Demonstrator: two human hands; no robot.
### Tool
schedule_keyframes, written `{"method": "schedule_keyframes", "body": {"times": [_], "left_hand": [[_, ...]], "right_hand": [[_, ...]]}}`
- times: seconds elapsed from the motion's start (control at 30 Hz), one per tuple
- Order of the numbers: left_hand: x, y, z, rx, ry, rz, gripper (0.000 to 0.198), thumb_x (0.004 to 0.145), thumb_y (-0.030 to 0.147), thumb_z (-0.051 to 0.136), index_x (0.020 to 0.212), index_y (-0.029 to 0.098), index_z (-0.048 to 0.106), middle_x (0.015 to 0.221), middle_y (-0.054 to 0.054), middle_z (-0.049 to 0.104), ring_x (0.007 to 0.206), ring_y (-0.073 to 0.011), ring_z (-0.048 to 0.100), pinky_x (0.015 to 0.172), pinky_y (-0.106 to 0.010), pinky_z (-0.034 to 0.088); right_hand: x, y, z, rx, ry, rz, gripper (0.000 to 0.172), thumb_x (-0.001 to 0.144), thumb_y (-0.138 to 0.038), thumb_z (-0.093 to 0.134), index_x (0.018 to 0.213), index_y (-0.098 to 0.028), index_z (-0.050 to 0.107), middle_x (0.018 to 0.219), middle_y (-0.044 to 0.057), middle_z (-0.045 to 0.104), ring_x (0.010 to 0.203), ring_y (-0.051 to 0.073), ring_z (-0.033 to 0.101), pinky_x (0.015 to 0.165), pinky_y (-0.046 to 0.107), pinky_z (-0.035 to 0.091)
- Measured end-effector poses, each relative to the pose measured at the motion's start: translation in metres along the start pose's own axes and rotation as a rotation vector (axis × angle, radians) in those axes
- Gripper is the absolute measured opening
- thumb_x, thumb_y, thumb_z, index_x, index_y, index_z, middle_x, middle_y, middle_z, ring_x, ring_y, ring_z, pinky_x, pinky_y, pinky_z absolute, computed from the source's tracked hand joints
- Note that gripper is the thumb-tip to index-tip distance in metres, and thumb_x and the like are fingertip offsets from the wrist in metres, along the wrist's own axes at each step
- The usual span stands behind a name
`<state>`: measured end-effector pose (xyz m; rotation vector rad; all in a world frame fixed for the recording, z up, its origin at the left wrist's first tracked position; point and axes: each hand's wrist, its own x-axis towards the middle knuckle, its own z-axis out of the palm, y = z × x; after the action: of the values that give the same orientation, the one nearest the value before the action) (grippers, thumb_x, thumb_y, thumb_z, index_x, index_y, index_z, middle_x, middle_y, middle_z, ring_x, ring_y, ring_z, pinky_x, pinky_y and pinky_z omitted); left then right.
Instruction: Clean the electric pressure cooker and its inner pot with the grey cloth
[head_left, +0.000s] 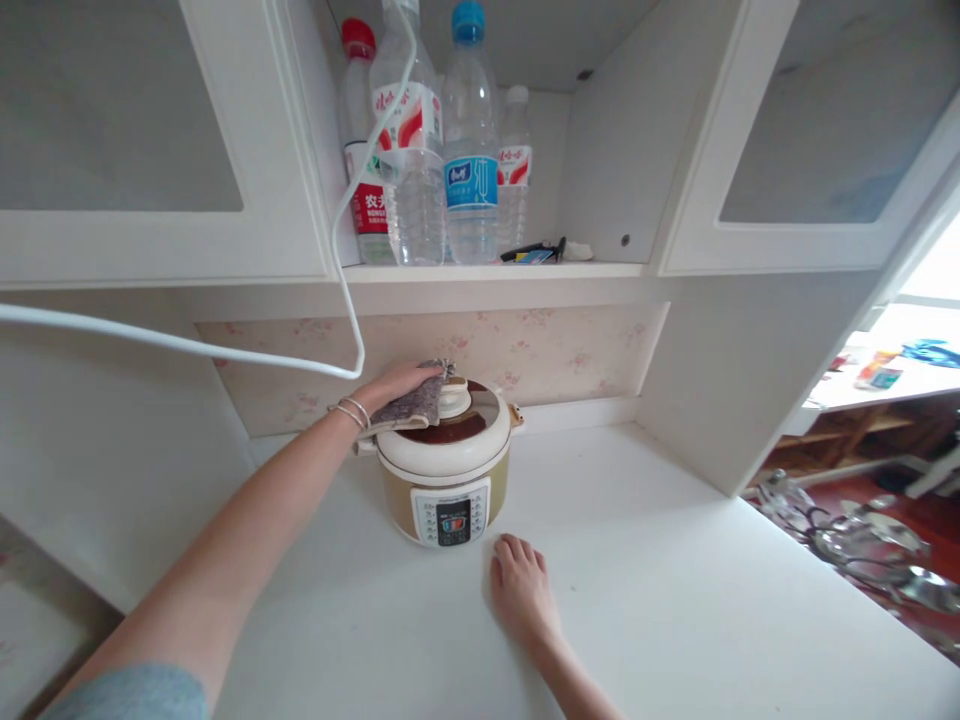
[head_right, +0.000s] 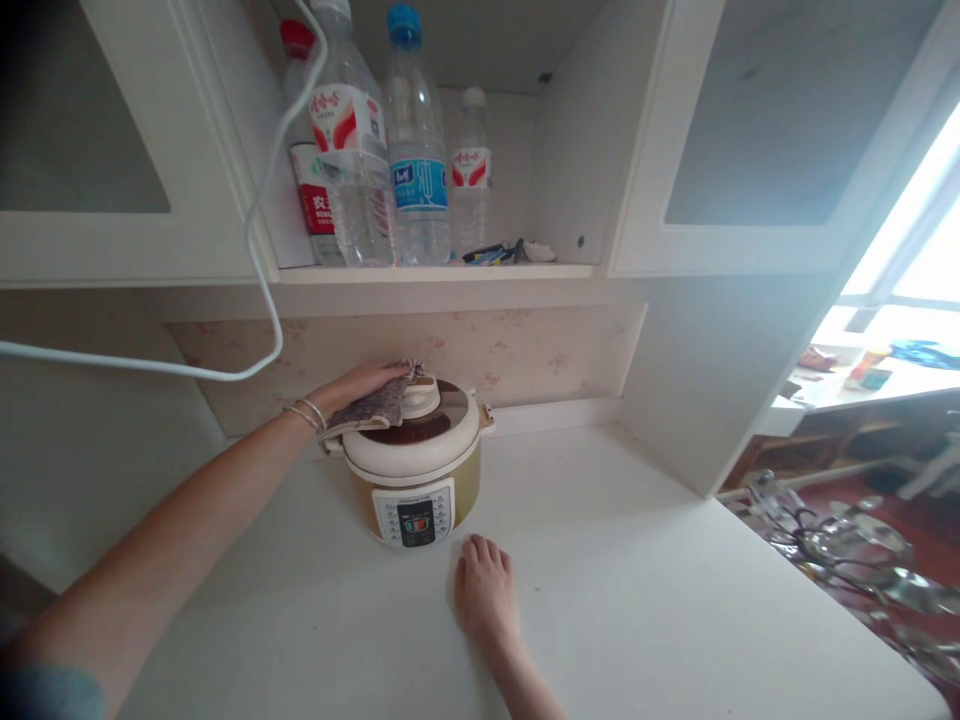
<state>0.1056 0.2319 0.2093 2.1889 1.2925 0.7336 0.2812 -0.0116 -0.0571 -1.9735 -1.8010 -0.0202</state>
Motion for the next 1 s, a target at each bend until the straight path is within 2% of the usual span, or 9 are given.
{"method": "schedule_keyframes", "body": {"times": [0.13, 0.3, 0.4, 0.47, 0.6, 0.7, 0.8, 0.93, 1.0], "left_hand": [[0.032, 0.010, 0.000, 0.254, -0.036, 0.074, 0.045, 0.084, 0.050, 0.043, 0.090, 0.016, 0.072, 0.098, -0.015, 0.071, 0.088, -0.0282, 0.066, 0.085, -0.040, 0.047], [0.061, 0.035, 0.008, 0.523, -0.116, 0.153, 0.041, 0.086, 0.039, 0.041, 0.096, 0.013, 0.071, 0.107, -0.018, 0.068, 0.096, -0.0274, 0.064, 0.085, -0.036, 0.046], [0.068, 0.060, 0.026, 0.551, -0.141, 0.193, 0.040, 0.086, 0.038, 0.043, 0.100, 0.012, 0.070, 0.110, -0.017, 0.068, 0.102, -0.0250, 0.062, 0.090, -0.032, 0.043], [0.065, 0.080, 0.048, 0.571, -0.181, 0.238, 0.039, 0.086, 0.038, 0.043, 0.099, 0.013, 0.070, 0.110, -0.016, 0.067, 0.103, -0.0236, 0.062, 0.090, -0.029, 0.042], [0.036, 0.112, 0.099, 0.595, -0.260, 0.351, 0.043, 0.088, 0.043, 0.038, 0.098, 0.015, 0.070, 0.111, -0.016, 0.067, 0.101, -0.0240, 0.063, 0.086, -0.032, 0.044], [0.001, 0.119, 0.123, 0.596, -0.276, 0.482, 0.044, 0.091, 0.041, 0.032, 0.097, 0.018, 0.069, 0.111, -0.013, 0.067, 0.102, -0.0232, 0.062, 0.095, -0.039, 0.039], [-0.036, 0.111, 0.125, 0.579, -0.220, 0.607, 0.044, 0.095, 0.036, 0.025, 0.099, 0.019, 0.065, 0.112, -0.009, 0.067, 0.105, -0.0197, 0.060, 0.103, -0.041, 0.031], [-0.089, 0.089, 0.108, 0.522, -0.053, 0.746, 0.039, 0.097, 0.032, 0.026, 0.099, 0.020, 0.063, 0.111, -0.006, 0.067, 0.112, -0.0171, 0.056, 0.108, -0.040, 0.025], [-0.112, 0.075, 0.097, 0.465, 0.026, 0.741, 0.036, 0.097, 0.031, 0.027, 0.106, 0.022, 0.061, 0.115, -0.004, 0.065, 0.122, -0.0163, 0.049, 0.111, -0.040, 0.021]], "right_hand": [[0.001, -0.001, 0.000, -0.002, 0.014, 0.004, 0.027, 0.090, -0.018, 0.038, 0.107, -0.023, 0.058, 0.114, 0.006, 0.059, 0.108, 0.021, 0.049, 0.092, 0.033, 0.030], [0.002, -0.003, -0.003, 0.003, 0.010, 0.012, 0.025, 0.089, -0.018, 0.040, 0.105, -0.025, 0.058, 0.111, 0.004, 0.060, 0.106, 0.020, 0.050, 0.091, 0.033, 0.031], [0.002, -0.005, -0.004, 0.008, 0.012, 0.018, 0.025, 0.089, -0.018, 0.040, 0.104, -0.025, 0.058, 0.109, 0.005, 0.060, 0.105, 0.020, 0.050, 0.090, 0.033, 0.031], [0.002, -0.005, -0.005, 0.014, 0.015, 0.017, 0.025, 0.089, -0.017, 0.039, 0.103, -0.025, 0.058, 0.109, 0.005, 0.060, 0.104, 0.020, 0.050, 0.090, 0.033, 0.031], [0.003, -0.002, -0.004, 0.026, 0.008, 0.013, 0.025, 0.089, -0.017, 0.040, 0.103, -0.025, 0.058, 0.110, 0.004, 0.060, 0.104, 0.020, 0.050, 0.089, 0.033, 0.032], [0.002, -0.001, -0.003, 0.026, 0.013, 0.014, 0.025, 0.089, -0.017, 0.040, 0.104, -0.026, 0.058, 0.111, 0.003, 0.060, 0.104, 0.020, 0.050, 0.089, 0.033, 0.032], [0.002, -0.001, -0.003, 0.020, 0.006, 0.011, 0.024, 0.090, -0.018, 0.040, 0.103, -0.025, 0.058, 0.110, 0.004, 0.060, 0.103, 0.020, 0.051, 0.088, 0.033, 0.032], [0.001, -0.002, -0.005, 0.005, -0.012, 0.006, 0.024, 0.091, -0.019, 0.039, 0.104, -0.025, 0.059, 0.110, 0.004, 0.060, 0.104, 0.020, 0.051, 0.088, 0.032, 0.033], [0.001, -0.003, -0.005, -0.006, -0.021, 0.005, 0.025, 0.092, -0.020, 0.039, 0.106, -0.025, 0.059, 0.111, 0.004, 0.060, 0.105, 0.020, 0.050, 0.088, 0.032, 0.032]]}}
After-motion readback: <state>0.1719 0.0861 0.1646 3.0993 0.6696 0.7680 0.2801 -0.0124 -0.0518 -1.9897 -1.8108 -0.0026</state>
